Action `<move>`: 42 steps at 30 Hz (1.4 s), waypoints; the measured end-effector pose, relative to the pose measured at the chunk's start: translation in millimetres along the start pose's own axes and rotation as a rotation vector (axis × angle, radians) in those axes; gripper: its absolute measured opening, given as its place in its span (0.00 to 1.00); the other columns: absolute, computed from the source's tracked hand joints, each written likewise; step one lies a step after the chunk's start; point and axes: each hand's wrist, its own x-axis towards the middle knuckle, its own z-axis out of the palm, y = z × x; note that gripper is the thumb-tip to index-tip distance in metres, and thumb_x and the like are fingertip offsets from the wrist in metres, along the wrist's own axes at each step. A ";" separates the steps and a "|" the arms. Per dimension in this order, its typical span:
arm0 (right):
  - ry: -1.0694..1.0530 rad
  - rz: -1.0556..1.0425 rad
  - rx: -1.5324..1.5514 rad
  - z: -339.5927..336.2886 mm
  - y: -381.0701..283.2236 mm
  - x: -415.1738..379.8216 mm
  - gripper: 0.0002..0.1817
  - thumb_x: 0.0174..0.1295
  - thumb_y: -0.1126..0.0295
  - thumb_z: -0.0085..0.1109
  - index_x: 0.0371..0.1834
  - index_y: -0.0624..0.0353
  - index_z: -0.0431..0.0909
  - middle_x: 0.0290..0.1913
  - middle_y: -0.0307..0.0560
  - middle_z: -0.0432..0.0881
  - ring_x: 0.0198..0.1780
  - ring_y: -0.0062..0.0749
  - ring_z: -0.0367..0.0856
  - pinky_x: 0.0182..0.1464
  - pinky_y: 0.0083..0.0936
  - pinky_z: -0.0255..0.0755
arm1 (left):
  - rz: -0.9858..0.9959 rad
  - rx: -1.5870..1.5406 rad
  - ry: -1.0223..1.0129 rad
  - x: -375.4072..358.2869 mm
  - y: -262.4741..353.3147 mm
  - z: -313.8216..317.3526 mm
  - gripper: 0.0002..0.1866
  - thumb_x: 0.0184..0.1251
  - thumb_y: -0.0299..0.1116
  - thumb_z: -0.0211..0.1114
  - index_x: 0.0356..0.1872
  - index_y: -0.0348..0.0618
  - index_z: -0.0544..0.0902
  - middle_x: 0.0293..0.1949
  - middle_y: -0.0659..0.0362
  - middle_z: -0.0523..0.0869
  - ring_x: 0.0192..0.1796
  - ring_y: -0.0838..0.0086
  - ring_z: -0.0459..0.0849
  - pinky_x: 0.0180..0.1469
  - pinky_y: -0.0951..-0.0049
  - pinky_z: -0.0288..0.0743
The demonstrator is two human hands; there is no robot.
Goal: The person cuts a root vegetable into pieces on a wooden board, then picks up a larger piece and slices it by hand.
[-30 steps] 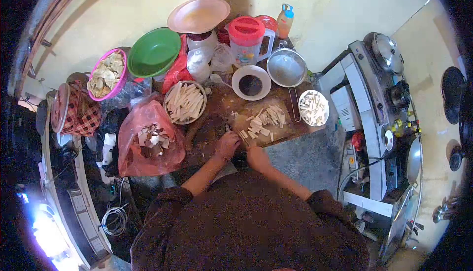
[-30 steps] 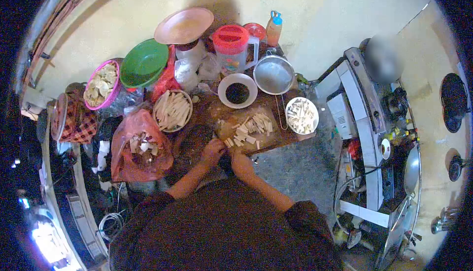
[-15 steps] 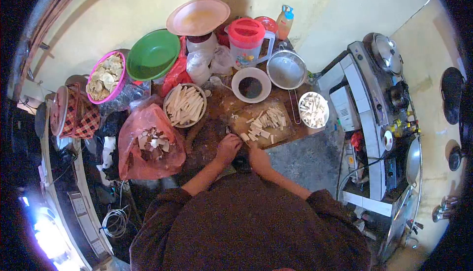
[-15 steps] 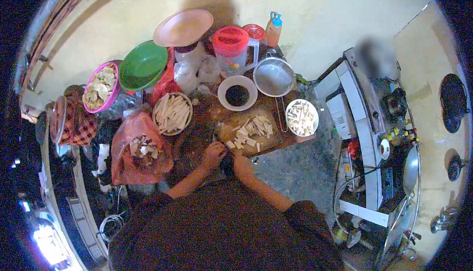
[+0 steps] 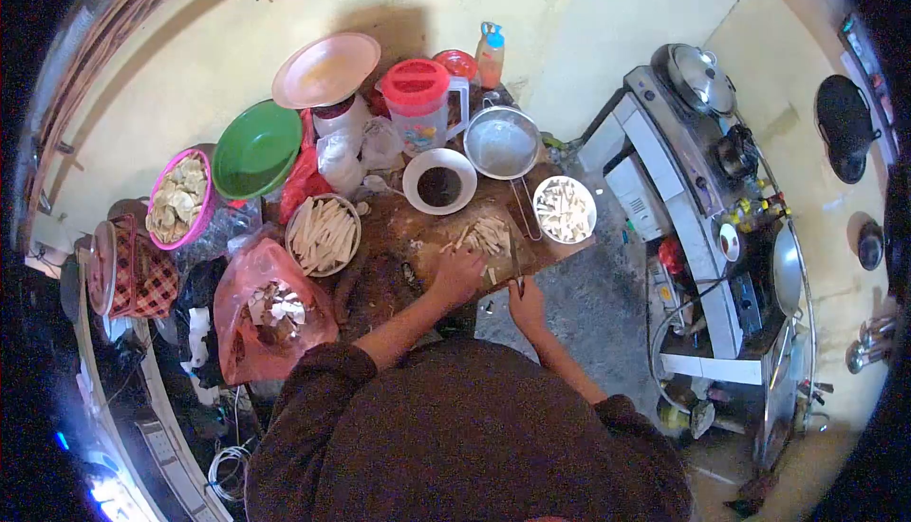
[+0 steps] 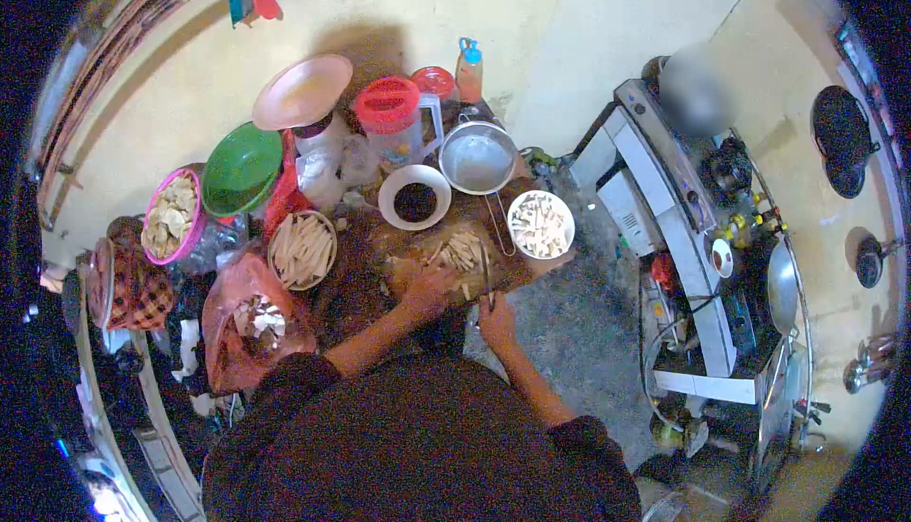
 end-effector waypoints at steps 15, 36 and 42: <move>0.088 -0.329 0.020 36.4 5.8 22.1 0.15 0.47 0.69 0.60 0.31 0.63 0.65 0.24 0.56 0.74 0.28 0.54 0.73 0.31 0.41 0.67 | -0.677 -0.688 0.254 -9.0 -38.8 -12.2 0.10 0.46 0.30 0.65 0.32 0.41 0.82 0.27 0.53 0.82 0.29 0.64 0.81 0.36 0.71 0.75; -0.238 -0.374 -0.185 49.0 -25.2 2.8 0.17 0.59 0.61 0.47 0.30 0.68 0.70 0.24 0.65 0.74 0.31 0.61 0.74 0.34 0.48 0.68 | -0.685 -0.331 0.174 -61.2 -34.1 -20.1 0.10 0.41 0.33 0.68 0.25 0.39 0.80 0.29 0.55 0.80 0.36 0.61 0.78 0.40 0.65 0.73; -0.448 -0.174 -0.250 45.8 -46.1 -13.8 0.17 0.61 0.61 0.45 0.31 0.68 0.68 0.26 0.66 0.75 0.30 0.61 0.74 0.33 0.49 0.68 | -0.313 -0.288 0.126 -71.7 -46.6 -28.5 0.09 0.42 0.31 0.66 0.27 0.40 0.81 0.36 0.56 0.80 0.45 0.61 0.75 0.48 0.66 0.70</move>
